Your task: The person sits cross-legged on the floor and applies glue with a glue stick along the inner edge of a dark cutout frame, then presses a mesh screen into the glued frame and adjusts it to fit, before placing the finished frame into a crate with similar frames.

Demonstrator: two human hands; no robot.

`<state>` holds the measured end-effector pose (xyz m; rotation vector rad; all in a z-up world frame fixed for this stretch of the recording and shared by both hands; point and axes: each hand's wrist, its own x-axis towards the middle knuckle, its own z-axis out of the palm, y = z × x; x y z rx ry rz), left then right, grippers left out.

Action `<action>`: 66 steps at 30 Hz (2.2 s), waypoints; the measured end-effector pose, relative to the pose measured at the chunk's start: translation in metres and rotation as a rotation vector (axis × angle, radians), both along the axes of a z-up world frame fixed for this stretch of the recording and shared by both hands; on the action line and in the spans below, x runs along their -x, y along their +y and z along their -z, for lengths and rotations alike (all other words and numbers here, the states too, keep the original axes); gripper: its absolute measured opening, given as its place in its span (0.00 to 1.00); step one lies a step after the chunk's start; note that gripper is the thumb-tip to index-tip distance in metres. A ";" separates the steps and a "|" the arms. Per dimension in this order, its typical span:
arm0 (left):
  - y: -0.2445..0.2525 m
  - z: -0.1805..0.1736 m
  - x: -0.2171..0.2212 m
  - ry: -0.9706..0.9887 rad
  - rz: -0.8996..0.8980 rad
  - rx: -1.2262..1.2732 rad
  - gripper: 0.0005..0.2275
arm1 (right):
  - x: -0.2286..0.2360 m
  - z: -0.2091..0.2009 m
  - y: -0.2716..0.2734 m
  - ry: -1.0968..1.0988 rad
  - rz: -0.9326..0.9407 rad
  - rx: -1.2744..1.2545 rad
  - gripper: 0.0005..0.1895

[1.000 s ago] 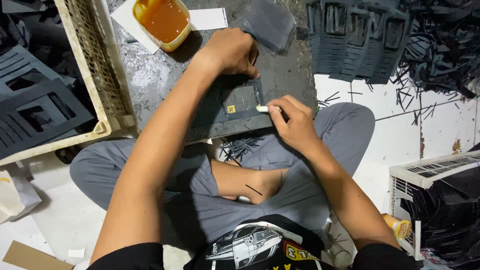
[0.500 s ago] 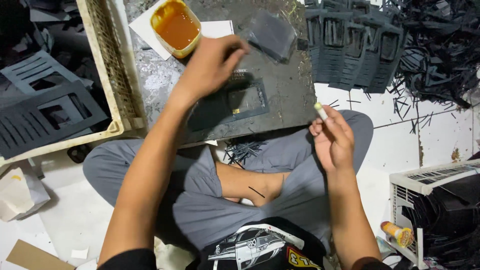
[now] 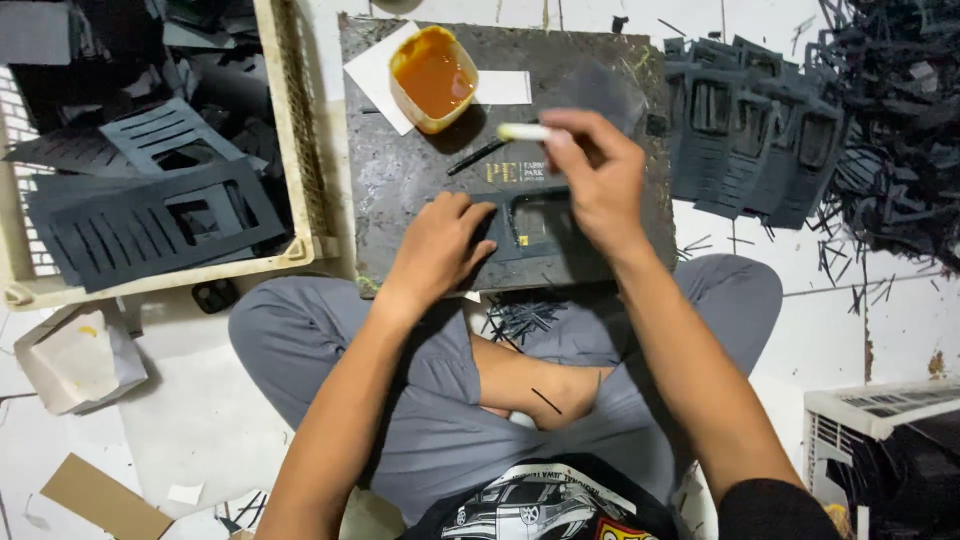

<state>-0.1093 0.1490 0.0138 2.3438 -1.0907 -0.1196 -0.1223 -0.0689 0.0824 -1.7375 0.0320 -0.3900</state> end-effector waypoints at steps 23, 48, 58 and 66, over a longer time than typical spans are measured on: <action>-0.003 -0.002 0.004 0.030 -0.077 0.162 0.23 | -0.065 -0.010 0.041 -0.214 0.062 0.707 0.03; -0.005 -0.008 0.002 0.037 -0.034 -0.030 0.31 | 0.125 0.040 -0.005 0.276 0.297 -0.834 0.12; -0.010 0.003 0.006 -0.014 -0.092 -0.017 0.34 | 0.140 0.054 0.040 0.135 0.399 0.464 0.09; -0.010 0.001 0.007 0.029 -0.110 -0.015 0.34 | 0.141 0.060 0.039 -0.028 0.488 0.766 0.11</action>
